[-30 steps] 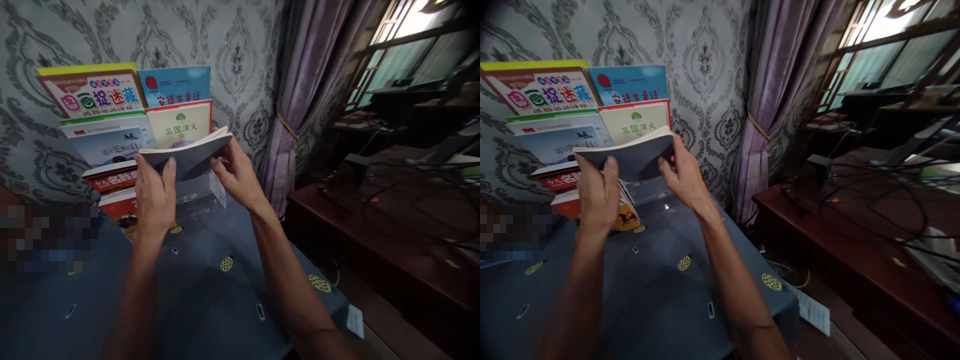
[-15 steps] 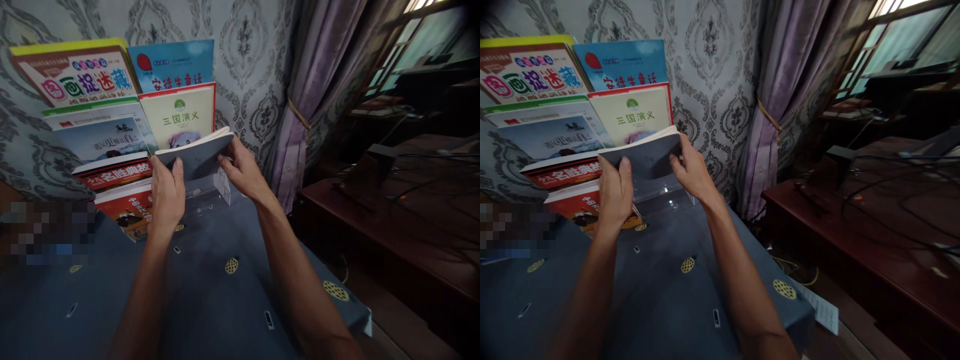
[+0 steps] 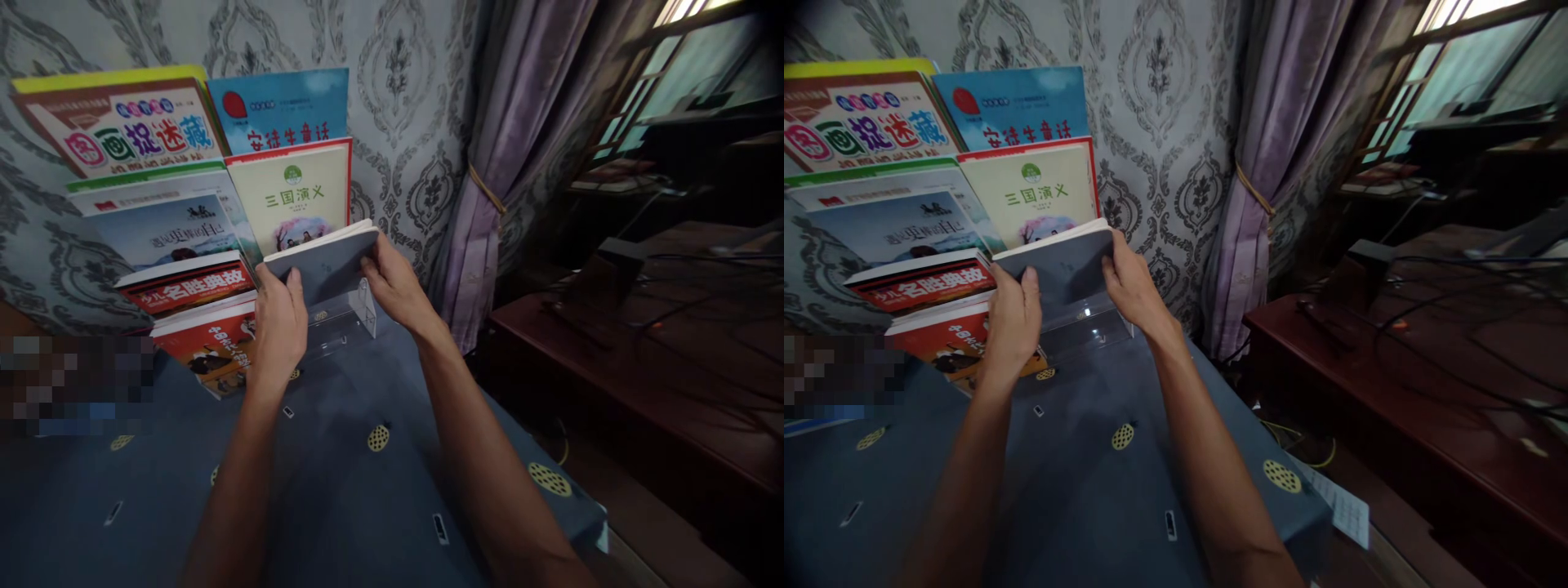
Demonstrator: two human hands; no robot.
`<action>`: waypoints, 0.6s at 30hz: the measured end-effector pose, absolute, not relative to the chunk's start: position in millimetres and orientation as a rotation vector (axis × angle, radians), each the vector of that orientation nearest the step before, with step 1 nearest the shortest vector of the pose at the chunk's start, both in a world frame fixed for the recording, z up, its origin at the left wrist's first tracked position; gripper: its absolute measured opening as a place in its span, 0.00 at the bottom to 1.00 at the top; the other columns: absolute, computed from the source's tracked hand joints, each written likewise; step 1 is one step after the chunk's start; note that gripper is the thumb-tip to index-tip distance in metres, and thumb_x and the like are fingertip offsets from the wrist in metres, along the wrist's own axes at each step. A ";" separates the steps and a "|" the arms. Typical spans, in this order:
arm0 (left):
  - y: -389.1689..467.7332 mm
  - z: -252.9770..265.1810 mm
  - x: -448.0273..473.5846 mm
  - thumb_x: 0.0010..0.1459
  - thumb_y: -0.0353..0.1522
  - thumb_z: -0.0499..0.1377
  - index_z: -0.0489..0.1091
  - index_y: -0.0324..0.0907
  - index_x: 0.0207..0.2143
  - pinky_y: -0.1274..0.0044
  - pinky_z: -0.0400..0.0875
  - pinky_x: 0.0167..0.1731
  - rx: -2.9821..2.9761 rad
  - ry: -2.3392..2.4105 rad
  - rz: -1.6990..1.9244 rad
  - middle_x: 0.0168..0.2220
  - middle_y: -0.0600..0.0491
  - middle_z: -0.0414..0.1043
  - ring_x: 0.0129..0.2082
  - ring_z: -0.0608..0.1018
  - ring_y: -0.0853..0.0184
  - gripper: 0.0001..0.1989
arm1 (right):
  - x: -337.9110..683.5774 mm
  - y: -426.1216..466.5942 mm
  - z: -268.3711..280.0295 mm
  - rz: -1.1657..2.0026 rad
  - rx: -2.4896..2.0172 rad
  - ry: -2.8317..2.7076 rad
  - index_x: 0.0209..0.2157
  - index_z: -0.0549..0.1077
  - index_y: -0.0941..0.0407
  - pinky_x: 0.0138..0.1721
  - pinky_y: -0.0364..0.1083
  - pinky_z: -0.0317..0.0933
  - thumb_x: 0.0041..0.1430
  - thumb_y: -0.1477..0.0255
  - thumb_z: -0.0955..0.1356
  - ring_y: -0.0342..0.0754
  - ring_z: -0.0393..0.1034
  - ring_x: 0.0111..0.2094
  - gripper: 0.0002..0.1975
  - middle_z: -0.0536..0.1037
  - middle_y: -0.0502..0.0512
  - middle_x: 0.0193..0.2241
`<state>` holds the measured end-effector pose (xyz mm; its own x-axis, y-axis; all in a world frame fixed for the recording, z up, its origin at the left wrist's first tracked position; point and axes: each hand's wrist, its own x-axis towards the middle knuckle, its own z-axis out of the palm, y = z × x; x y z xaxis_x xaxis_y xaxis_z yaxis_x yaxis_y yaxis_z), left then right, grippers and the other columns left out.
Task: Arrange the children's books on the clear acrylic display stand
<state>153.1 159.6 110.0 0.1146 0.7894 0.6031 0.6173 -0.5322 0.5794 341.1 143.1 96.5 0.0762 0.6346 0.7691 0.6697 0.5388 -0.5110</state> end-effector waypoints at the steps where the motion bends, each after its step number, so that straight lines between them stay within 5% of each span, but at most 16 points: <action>1: 160.7 108.9 153.6 0.69 0.42 0.43 0.57 0.31 0.57 0.52 0.69 0.53 2.199 1.407 1.378 0.49 0.28 0.72 0.55 0.75 0.41 0.25 | 341.6 144.0 95.5 -0.038 -1.135 -1.603 0.59 0.63 0.52 0.52 0.59 0.68 0.65 0.76 0.59 0.54 0.71 0.43 0.21 0.76 0.54 0.42; 6: 168.1 98.2 156.7 0.68 0.35 0.46 0.54 0.32 0.61 0.53 0.66 0.58 2.196 1.253 1.474 0.55 0.30 0.69 0.59 0.72 0.46 0.23 | 344.0 152.8 86.0 -0.031 -1.136 -1.578 0.61 0.61 0.51 0.51 0.60 0.69 0.67 0.74 0.59 0.54 0.72 0.43 0.22 0.76 0.55 0.44; 13: 172.0 89.1 159.4 0.66 0.32 0.50 0.43 0.38 0.68 0.57 0.54 0.67 2.244 1.037 1.644 0.70 0.36 0.48 0.70 0.55 0.52 0.31 | 343.8 167.3 70.1 0.007 -1.192 -1.516 0.61 0.61 0.53 0.51 0.61 0.70 0.67 0.73 0.58 0.55 0.73 0.43 0.22 0.77 0.57 0.42; 18: 173.5 88.0 159.6 0.65 0.28 0.50 0.44 0.39 0.68 0.56 0.55 0.67 2.289 1.001 1.680 0.67 0.36 0.52 0.69 0.57 0.52 0.31 | 345.2 172.9 64.0 0.003 -1.228 -1.458 0.59 0.62 0.53 0.52 0.60 0.69 0.65 0.73 0.58 0.56 0.73 0.47 0.21 0.76 0.59 0.45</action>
<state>159.6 173.5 88.0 0.1597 0.5761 0.8016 0.4308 -0.7713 0.4685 345.2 172.9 64.0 0.2225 0.6567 0.7206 0.6533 0.4482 -0.6102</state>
